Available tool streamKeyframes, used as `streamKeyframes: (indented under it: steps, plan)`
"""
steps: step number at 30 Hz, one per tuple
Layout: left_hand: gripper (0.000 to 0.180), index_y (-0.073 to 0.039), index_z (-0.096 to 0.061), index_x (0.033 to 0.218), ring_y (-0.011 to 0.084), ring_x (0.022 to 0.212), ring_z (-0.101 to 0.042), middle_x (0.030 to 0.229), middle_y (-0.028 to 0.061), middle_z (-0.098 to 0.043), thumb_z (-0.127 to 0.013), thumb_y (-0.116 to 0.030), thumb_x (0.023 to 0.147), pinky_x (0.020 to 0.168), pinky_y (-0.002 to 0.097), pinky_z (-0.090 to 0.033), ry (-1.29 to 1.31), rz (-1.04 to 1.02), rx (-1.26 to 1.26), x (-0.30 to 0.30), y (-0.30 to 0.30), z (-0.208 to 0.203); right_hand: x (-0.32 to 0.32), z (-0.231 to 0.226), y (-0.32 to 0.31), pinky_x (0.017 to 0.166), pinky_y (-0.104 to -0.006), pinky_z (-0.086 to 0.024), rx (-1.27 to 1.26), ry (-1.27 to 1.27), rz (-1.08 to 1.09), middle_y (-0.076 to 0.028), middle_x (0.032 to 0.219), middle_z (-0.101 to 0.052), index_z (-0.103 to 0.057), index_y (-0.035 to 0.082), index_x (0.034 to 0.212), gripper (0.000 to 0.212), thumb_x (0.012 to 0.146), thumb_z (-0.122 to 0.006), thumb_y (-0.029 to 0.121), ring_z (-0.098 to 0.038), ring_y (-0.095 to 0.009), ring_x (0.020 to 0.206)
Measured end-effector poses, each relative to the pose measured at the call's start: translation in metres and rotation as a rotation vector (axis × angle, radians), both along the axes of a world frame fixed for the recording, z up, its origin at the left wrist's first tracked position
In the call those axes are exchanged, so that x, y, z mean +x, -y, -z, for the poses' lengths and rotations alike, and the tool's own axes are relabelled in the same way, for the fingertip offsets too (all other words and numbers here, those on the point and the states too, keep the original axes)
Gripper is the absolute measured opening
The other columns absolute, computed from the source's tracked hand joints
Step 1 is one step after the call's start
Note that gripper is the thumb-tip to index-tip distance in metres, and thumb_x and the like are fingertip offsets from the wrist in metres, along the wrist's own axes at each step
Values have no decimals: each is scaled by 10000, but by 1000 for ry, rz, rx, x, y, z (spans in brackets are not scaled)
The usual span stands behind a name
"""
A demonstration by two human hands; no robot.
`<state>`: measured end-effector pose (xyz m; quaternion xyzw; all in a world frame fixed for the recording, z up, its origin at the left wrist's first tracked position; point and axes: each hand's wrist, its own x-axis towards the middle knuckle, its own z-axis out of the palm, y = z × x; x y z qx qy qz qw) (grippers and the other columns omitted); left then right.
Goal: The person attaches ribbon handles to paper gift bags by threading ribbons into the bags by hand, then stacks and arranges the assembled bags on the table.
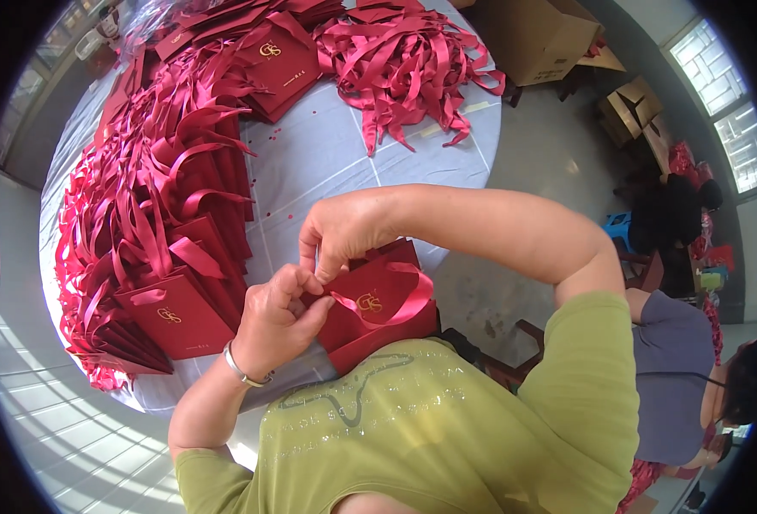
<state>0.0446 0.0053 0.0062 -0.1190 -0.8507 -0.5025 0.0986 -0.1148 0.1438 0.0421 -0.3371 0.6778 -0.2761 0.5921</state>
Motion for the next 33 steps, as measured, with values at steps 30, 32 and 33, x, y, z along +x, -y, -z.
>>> streamKeyframes:
  steps: [30, 32, 33]
  plan:
    - [210, 10, -564, 981, 31, 618, -578, 792, 78, -687, -725, -19, 850, 524, 226, -465, 163, 6, 68, -5, 6, 16, -29, 24, -12, 672, -307, -533, -321, -780, 540, -100, 769, -705, -697, -28, 881, 209, 793, -750, 153, -665, -149, 711]
    - [200, 15, -592, 998, 60, 598, -586, 792, 89, -694, -722, -40, 856, 531, 245, -473, 201, 10, 45, -5, 7, 17, -24, 26, -11, 667, -313, -535, -292, -782, 502, -104, 764, -707, -697, -27, 876, 207, 795, -749, 156, -670, -158, 704]
    - [200, 15, -592, 998, 60, 598, -586, 792, 89, -694, -722, -40, 856, 531, 245, -473, 200, 11, 46, -6, 7, 14, -21, 27, -10, 663, -319, -536, -259, -784, 473, -109, 758, -709, -697, -26, 871, 206, 797, -749, 159, -675, -166, 697]
